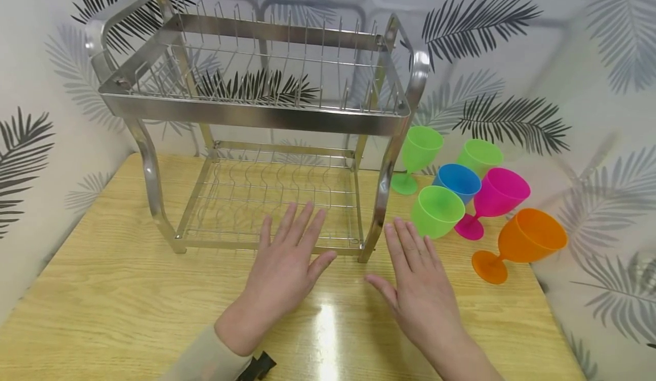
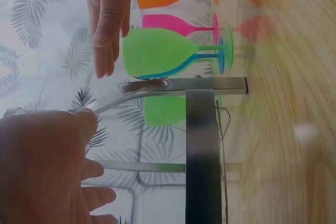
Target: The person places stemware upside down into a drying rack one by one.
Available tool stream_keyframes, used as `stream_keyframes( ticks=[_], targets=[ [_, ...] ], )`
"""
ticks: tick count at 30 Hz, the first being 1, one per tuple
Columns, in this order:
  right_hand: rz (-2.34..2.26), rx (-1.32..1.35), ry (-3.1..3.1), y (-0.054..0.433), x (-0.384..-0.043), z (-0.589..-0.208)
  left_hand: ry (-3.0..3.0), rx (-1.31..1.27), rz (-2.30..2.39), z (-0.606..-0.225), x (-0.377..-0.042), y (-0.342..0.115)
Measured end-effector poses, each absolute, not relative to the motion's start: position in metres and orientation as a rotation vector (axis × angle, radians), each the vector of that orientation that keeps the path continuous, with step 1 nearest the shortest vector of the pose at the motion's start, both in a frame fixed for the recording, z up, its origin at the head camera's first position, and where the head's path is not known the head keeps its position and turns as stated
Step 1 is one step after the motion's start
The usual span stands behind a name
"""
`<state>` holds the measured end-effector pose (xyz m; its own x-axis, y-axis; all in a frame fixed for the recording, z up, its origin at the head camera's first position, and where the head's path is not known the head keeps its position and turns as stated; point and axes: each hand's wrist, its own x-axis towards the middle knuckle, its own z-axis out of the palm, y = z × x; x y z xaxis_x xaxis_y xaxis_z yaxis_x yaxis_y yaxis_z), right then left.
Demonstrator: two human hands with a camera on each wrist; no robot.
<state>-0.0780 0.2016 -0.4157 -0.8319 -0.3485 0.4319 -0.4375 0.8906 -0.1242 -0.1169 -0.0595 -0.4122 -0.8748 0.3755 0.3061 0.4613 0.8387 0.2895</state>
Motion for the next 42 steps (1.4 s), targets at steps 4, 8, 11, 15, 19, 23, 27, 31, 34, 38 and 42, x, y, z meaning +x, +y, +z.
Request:
stream_keyframes(
  ticks=[4, 8, 11, 15, 19, 23, 27, 31, 34, 38, 42],
  targets=[
    [0.298, 0.558, -2.644, 0.203, -0.078, -0.414, -2.778, -0.651, -0.531, -0.412, -0.117, -0.056],
    [0.295, 0.539, -2.642, 0.206, -0.078, -0.412, -2.770, -0.667, -0.536, -0.413, -0.117, -0.053],
    [0.303, 0.530, -2.633, 0.209, -0.078, -0.411, -2.763, -0.671, -0.550, -0.413, -0.118, -0.050],
    [0.316, 0.518, -2.606, 0.214, -0.079, -0.411, -2.767, -0.673, -0.576, -0.413, -0.119, -0.048],
    [0.318, 0.501, -2.596, 0.218, -0.081, -0.412, -2.782, -0.677, -0.612, -0.412, -0.120, -0.045],
    [0.323, 0.488, -2.592, 0.221, -0.083, -0.411, -2.794, -0.680, -0.655, -0.410, -0.120, -0.042],
    [0.347, 0.501, -2.538, 0.224, -0.084, -0.411, -2.799, -0.686, -0.685, -0.409, -0.119, -0.039],
    [0.376, 0.508, -2.467, 0.228, -0.087, -0.411, -2.791, -0.693, -0.724, -0.409, -0.120, -0.038],
    [0.390, 0.491, -2.441, 0.232, -0.089, -0.412, -2.785, -0.698, -0.759, -0.410, -0.121, -0.036],
    [0.407, 0.458, -2.432, 0.237, -0.092, -0.412, -2.786, -0.703, -0.793, -0.411, -0.122, -0.035],
    [0.428, 0.414, -2.448, 0.241, -0.093, -0.412, -2.791, -0.704, -0.840, -0.412, -0.122, -0.033]
  ],
)
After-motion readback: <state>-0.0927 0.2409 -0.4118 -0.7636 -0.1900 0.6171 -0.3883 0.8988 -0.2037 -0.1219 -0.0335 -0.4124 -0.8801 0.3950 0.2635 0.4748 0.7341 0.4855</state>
